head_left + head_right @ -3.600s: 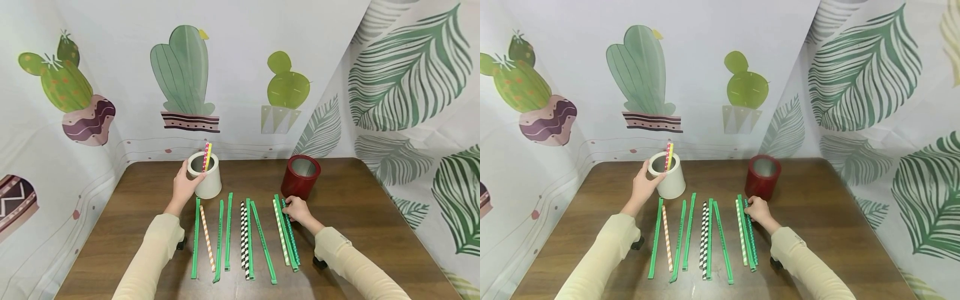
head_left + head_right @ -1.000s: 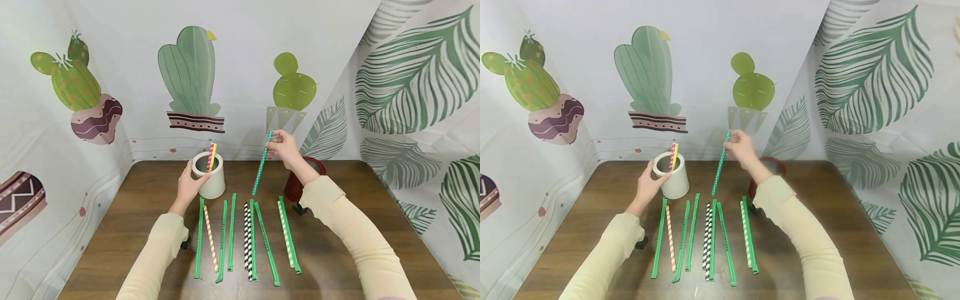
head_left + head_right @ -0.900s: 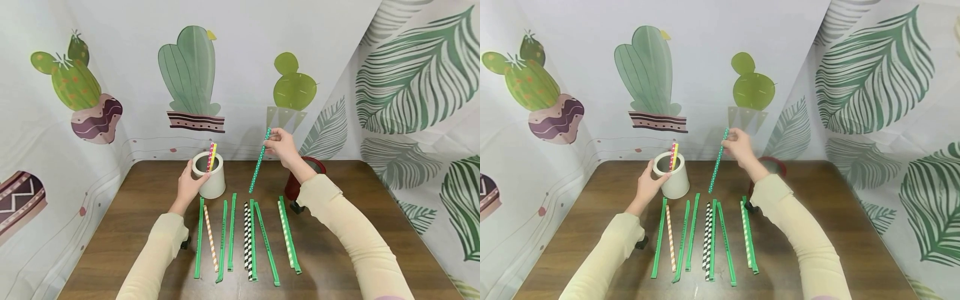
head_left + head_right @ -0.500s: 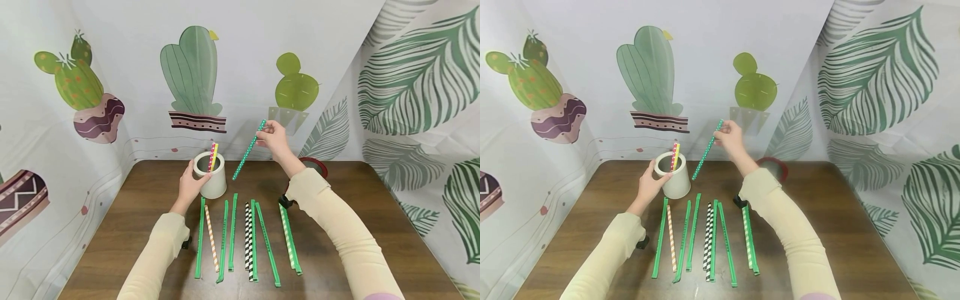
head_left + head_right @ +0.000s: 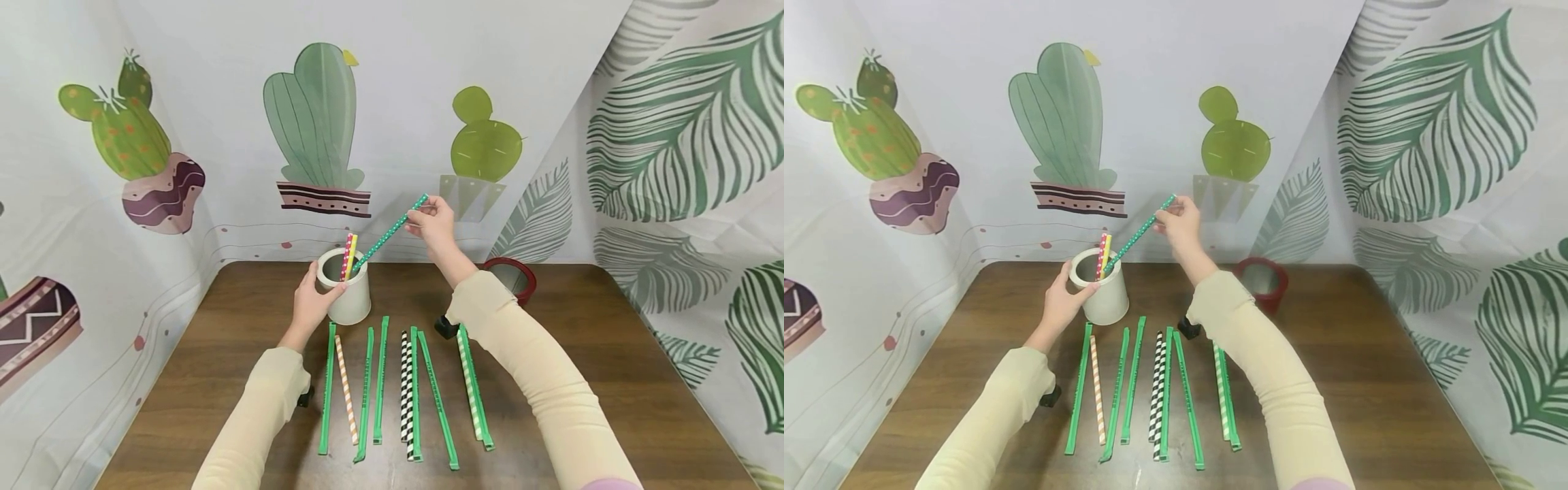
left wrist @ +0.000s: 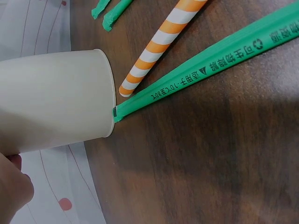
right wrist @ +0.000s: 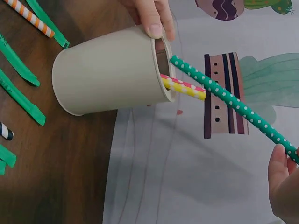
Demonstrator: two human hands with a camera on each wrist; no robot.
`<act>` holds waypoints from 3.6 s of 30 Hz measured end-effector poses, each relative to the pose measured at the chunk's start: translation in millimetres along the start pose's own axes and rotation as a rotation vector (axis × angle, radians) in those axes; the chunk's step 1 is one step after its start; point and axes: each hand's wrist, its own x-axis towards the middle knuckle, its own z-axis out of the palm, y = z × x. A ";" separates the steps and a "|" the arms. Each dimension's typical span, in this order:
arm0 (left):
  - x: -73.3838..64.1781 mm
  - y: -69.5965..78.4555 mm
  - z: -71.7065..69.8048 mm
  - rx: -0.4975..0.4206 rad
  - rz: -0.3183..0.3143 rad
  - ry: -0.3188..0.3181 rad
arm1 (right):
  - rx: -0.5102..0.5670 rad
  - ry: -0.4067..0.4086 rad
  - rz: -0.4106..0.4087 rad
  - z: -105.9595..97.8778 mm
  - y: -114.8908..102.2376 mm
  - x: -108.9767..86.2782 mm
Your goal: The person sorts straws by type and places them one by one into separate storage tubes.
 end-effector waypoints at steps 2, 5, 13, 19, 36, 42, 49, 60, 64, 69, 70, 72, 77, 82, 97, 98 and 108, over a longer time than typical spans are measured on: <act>-0.2 0.0 0.2 0.002 -0.003 -0.002 | -0.010 -0.004 -0.002 3.1 3.8 -0.4; -0.3 0.2 -0.2 0.003 -0.006 -0.005 | -0.041 -0.014 -0.006 7.8 10.3 -1.4; -1.4 1.7 -0.9 0.007 -0.006 -0.002 | -0.132 -0.034 -0.002 18.5 27.8 -2.9; -1.7 2.4 -1.0 0.006 -0.010 -0.008 | -0.159 -0.045 0.047 26.7 37.1 -5.4; -1.9 4.7 -2.2 0.004 -0.015 -0.011 | -0.304 -0.132 0.084 41.5 67.0 -14.5; -2.0 4.4 -2.4 0.008 -0.021 -0.024 | -0.360 -0.159 0.098 42.0 74.2 -17.1; -1.3 3.7 -1.8 0.014 -0.025 -0.017 | -0.387 -0.197 0.137 35.6 78.9 -19.2; -1.2 2.8 -0.3 0.005 -0.020 -0.011 | -0.394 -0.217 0.184 8.3 78.3 -18.7; -1.1 1.6 -0.5 0.001 -0.023 -0.012 | -0.420 -0.229 0.180 -4.1 77.2 -19.5; -1.0 0.9 -1.1 0.006 -0.028 -0.013 | -0.478 -0.254 0.172 -18.9 79.4 -23.8; -1.0 0.9 -1.4 0.006 -0.025 -0.012 | -0.493 -0.260 0.169 -22.1 80.7 -24.7; -0.8 0.8 -1.3 0.006 -0.024 -0.008 | -0.517 -0.269 0.170 -28.9 84.7 -25.8; -1.1 1.4 -0.8 0.008 -0.017 -0.012 | -0.557 -0.280 0.180 -46.8 96.2 -29.4; -1.9 2.1 -0.4 -0.002 -0.017 -0.014 | -0.584 -0.285 0.203 -61.9 104.2 -34.8; -1.1 -0.1 0.7 -0.003 0.001 -0.009 | -0.625 -0.272 0.242 -100.6 117.7 -57.5; -1.2 0.1 0.7 -0.006 0.002 -0.006 | -0.627 -0.270 0.236 -104.7 121.4 -57.7; -1.8 1.0 0.1 -0.009 -0.005 0.006 | -0.657 -0.271 0.242 -137.3 122.0 -74.0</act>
